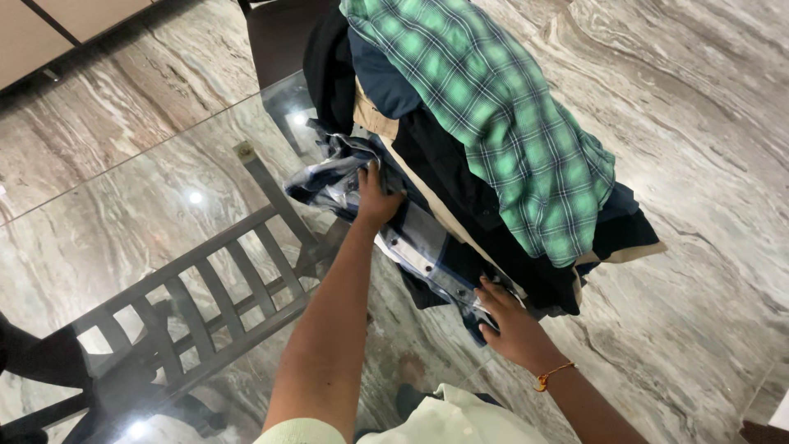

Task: The person takes various items of clothing from a pile on a chair and places them into an open suitcase on a stand, including a blue shirt, a green plaid shirt, a checkered shirt, and several pairs of pants.

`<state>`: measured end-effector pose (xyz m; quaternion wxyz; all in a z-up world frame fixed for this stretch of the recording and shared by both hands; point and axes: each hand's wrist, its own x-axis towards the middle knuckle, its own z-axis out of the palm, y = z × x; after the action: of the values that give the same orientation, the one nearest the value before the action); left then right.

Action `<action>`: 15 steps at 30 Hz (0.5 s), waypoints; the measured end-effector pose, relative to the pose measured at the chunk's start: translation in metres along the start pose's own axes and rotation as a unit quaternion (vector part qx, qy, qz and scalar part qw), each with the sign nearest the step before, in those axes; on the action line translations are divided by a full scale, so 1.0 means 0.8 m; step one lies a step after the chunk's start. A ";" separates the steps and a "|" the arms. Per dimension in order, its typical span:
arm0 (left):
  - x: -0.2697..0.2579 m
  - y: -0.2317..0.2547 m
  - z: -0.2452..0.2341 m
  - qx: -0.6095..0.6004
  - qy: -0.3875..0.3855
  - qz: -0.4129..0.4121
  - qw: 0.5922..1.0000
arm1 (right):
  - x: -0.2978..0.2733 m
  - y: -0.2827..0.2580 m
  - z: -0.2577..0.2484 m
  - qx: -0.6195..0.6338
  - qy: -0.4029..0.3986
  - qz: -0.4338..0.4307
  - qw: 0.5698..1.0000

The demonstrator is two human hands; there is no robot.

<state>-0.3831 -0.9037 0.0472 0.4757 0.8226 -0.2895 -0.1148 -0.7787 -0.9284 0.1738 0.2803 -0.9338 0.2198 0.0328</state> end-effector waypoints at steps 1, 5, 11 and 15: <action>-0.005 0.003 0.001 0.014 -0.012 0.002 1.000 | -0.001 0.003 0.004 -0.009 -0.021 0.005 1.000; -0.021 0.068 -0.040 0.082 -0.092 -0.080 0.989 | -0.008 0.020 0.013 -0.032 -0.081 0.022 0.996; -0.057 0.127 -0.068 0.100 -0.052 -0.179 0.977 | -0.016 0.024 0.011 -0.024 -0.016 -0.010 1.000; -0.082 0.099 -0.063 0.046 0.037 -0.136 0.989 | -0.013 0.001 -0.001 -0.021 0.050 -0.002 0.999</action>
<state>-0.4416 -0.8589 0.1350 0.4279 0.8791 -0.1615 -0.1343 -0.7881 -0.9254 0.1761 0.2496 -0.9403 0.2311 -0.0099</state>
